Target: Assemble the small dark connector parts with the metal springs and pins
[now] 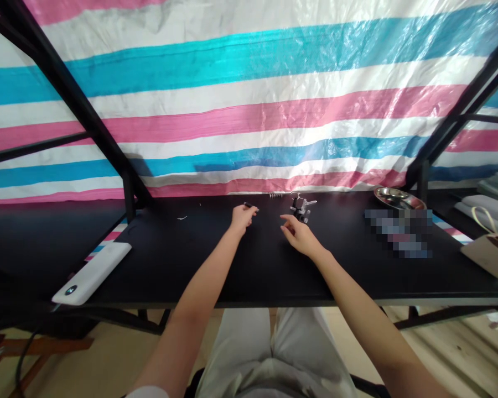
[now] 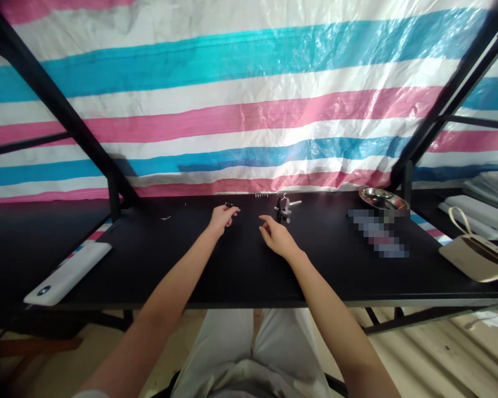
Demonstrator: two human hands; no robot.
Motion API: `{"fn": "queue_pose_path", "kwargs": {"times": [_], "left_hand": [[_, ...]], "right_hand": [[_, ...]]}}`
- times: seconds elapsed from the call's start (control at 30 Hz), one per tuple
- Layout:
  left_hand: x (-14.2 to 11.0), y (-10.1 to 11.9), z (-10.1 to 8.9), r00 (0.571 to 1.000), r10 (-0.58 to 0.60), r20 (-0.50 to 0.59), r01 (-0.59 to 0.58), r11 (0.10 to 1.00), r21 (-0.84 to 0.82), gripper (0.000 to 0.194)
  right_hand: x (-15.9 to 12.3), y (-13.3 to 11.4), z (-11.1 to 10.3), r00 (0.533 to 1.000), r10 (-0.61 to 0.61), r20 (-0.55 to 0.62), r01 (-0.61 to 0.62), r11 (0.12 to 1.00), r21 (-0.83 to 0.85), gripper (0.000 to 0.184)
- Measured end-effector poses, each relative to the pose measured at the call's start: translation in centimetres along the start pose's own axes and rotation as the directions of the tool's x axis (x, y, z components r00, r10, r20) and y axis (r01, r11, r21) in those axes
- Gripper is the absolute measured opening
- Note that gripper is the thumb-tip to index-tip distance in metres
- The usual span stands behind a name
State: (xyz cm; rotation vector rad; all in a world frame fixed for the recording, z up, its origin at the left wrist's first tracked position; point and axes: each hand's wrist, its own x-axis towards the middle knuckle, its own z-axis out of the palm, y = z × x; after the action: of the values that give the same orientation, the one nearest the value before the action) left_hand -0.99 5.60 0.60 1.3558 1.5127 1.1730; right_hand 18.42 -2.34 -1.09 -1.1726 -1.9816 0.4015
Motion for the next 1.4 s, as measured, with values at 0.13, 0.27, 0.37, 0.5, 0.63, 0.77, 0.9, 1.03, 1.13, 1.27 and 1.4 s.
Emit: {"fn": "queue_pose_path", "kwargs": {"times": [0.13, 0.27, 0.37, 0.5, 0.63, 0.77, 0.9, 1.03, 1.13, 1.27, 1.4], "left_hand": [[4.1, -0.3, -3.6, 0.996, -0.017, -0.086, 0.044, 0.945, 0.325, 0.016], [6.1, -0.7, -5.9, 0.998, 0.043, -0.046, -0.002, 0.751, 0.66, 0.014], [6.7, -1.3, -6.6, 0.999, 0.024, -0.044, 0.017, 0.666, 0.746, 0.014], [6.8, -2.1, -6.7, 0.998, 0.012, -0.058, 0.037, 0.644, 0.764, 0.014], [6.8, -2.3, -6.7, 0.997, 0.003, -0.077, 0.056, 0.662, 0.748, 0.014], [6.8, -1.9, -6.9, 0.999, -0.026, -0.046, 0.051, 0.668, 0.742, 0.017], [6.3, -1.1, -7.3, 0.993, -0.12, 0.002, 0.08, 0.674, 0.735, 0.026], [4.6, -0.1, -7.7, 0.983, -0.183, 0.027, 0.092, 0.609, 0.788, 0.036], [2.7, 0.9, -7.3, 0.99, -0.122, 0.069, 0.008, 0.542, 0.84, 0.035], [0.3, 2.2, -5.7, 0.975, -0.097, 0.199, -0.12, 0.522, 0.844, 0.028], [-1.4, 2.7, -3.4, 0.946, -0.019, 0.322, -0.232, 0.654, 0.72, 0.024]], "right_hand": [[0.0, 0.1, 0.1, 0.999, 0.019, 0.038, -0.017, 0.999, -0.037, 0.031], [0.0, -0.1, 0.1, 0.997, 0.031, 0.066, -0.028, 0.999, -0.047, 0.029], [0.0, -0.2, -0.1, 0.997, 0.039, 0.064, -0.036, 0.998, -0.054, 0.028], [0.1, -0.2, -0.4, 0.999, 0.037, 0.032, -0.035, 0.997, -0.063, 0.027], [0.1, -0.3, -0.6, 0.999, 0.032, -0.004, -0.032, 0.997, -0.067, 0.024], [-0.1, -0.4, -1.2, 0.994, 0.026, -0.104, -0.031, 0.998, -0.052, 0.022], [-0.2, 0.0, -2.8, 0.858, 0.073, -0.508, -0.093, 0.996, -0.013, 0.024], [0.1, 2.4, -5.9, 0.584, 0.174, -0.792, -0.241, 0.97, 0.036, 0.029], [1.0, 5.4, -8.1, 0.642, 0.215, -0.736, -0.328, 0.945, -0.009, 0.027], [2.8, 9.6, -9.2, 0.858, 0.228, -0.461, -0.345, 0.919, -0.188, 0.02], [4.7, 12.5, -8.8, 0.966, 0.194, -0.171, -0.248, 0.884, -0.396, 0.022]]}}
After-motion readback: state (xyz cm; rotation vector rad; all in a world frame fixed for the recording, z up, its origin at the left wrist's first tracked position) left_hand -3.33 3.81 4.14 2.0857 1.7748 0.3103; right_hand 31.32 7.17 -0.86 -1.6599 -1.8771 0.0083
